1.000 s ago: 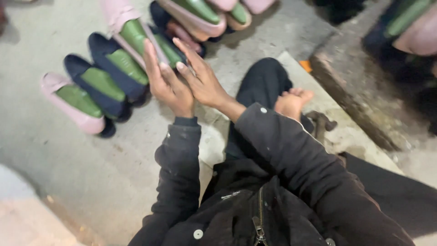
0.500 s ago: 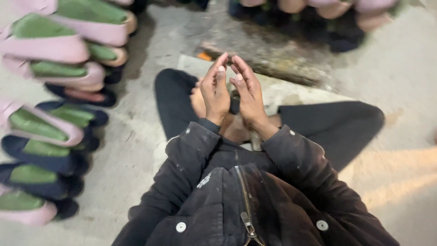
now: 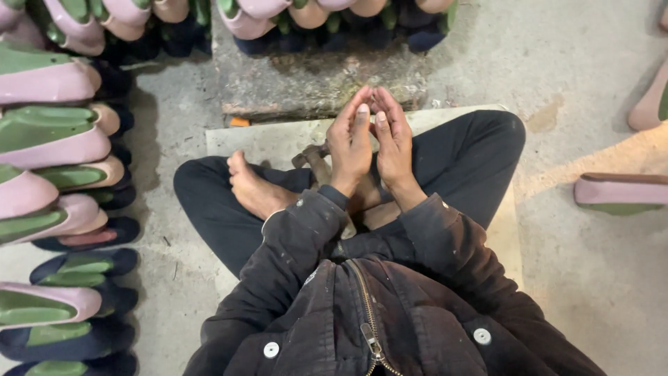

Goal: The person sits on the floor and uses a hammer to tap the soles of several slip-on shoes, alternating between dark blue and pink pairs. They pick up each shoe, tap the sole repeatedly, and place it back in a pile.

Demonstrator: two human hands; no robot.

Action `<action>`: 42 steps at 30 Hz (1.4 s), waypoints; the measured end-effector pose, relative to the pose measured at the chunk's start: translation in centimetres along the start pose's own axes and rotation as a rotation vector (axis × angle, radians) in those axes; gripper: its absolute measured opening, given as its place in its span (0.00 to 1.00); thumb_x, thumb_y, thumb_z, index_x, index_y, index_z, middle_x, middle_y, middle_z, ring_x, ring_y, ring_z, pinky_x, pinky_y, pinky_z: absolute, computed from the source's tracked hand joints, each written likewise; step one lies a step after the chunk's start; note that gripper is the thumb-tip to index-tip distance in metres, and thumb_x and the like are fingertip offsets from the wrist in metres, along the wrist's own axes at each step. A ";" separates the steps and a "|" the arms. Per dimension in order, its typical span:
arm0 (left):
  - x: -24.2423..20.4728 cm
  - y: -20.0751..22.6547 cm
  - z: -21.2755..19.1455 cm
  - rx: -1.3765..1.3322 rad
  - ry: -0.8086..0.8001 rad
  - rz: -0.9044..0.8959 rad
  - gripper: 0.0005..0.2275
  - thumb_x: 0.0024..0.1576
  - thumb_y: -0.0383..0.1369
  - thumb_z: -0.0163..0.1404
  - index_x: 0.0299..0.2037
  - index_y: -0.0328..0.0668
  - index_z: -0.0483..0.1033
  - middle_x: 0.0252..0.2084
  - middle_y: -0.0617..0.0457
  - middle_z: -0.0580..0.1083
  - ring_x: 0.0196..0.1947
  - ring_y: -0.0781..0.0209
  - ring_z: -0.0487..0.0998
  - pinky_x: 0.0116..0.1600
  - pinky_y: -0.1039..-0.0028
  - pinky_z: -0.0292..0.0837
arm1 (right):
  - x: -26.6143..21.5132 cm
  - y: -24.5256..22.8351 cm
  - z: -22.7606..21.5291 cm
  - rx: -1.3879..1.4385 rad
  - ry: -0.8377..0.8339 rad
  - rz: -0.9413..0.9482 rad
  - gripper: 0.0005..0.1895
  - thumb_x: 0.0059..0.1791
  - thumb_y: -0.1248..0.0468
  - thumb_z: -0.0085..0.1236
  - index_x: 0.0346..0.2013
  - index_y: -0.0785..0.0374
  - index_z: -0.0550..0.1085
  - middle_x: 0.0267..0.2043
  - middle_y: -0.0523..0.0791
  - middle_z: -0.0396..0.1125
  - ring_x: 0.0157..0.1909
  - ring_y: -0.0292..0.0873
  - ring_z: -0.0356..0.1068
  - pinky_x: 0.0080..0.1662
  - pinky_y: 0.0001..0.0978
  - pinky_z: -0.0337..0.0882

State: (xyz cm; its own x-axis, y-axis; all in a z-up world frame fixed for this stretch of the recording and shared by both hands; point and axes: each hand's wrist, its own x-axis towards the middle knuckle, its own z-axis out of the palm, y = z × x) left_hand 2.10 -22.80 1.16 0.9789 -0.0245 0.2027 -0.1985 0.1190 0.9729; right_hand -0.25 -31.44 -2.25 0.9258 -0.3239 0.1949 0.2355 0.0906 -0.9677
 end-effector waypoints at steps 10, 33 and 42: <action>-0.1 -1.3 1.8 -0.017 -0.021 0.009 0.14 0.67 0.28 0.47 0.61 0.36 0.76 0.57 0.35 0.77 0.61 0.42 0.76 0.62 0.60 0.76 | 0.1 0.7 -1.0 -0.015 0.047 -0.106 0.23 0.63 0.63 0.42 0.71 0.68 0.62 0.70 0.60 0.60 0.73 0.59 0.57 0.68 0.54 0.63; 0.2 -2.1 0.6 -0.033 0.016 -0.037 0.15 0.69 0.31 0.46 0.64 0.36 0.73 0.59 0.35 0.76 0.63 0.37 0.74 0.62 0.57 0.78 | -0.1 1.7 -0.5 0.005 0.011 0.015 0.24 0.63 0.59 0.44 0.73 0.64 0.61 0.72 0.56 0.59 0.72 0.56 0.60 0.59 0.45 0.74; 0.1 -2.7 0.3 -0.063 0.054 -0.019 0.14 0.68 0.29 0.48 0.61 0.33 0.74 0.58 0.35 0.76 0.62 0.40 0.75 0.62 0.60 0.77 | -0.2 1.0 -0.3 -0.010 0.004 0.053 0.23 0.63 0.60 0.43 0.73 0.62 0.61 0.73 0.55 0.59 0.72 0.54 0.61 0.58 0.42 0.75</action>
State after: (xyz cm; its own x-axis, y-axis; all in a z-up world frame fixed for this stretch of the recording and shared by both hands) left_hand 2.72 -23.42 -1.42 0.9841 0.0255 0.1759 -0.1776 0.1813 0.9673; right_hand -0.29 -31.55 -3.26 0.9357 -0.3226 0.1431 0.1833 0.0980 -0.9782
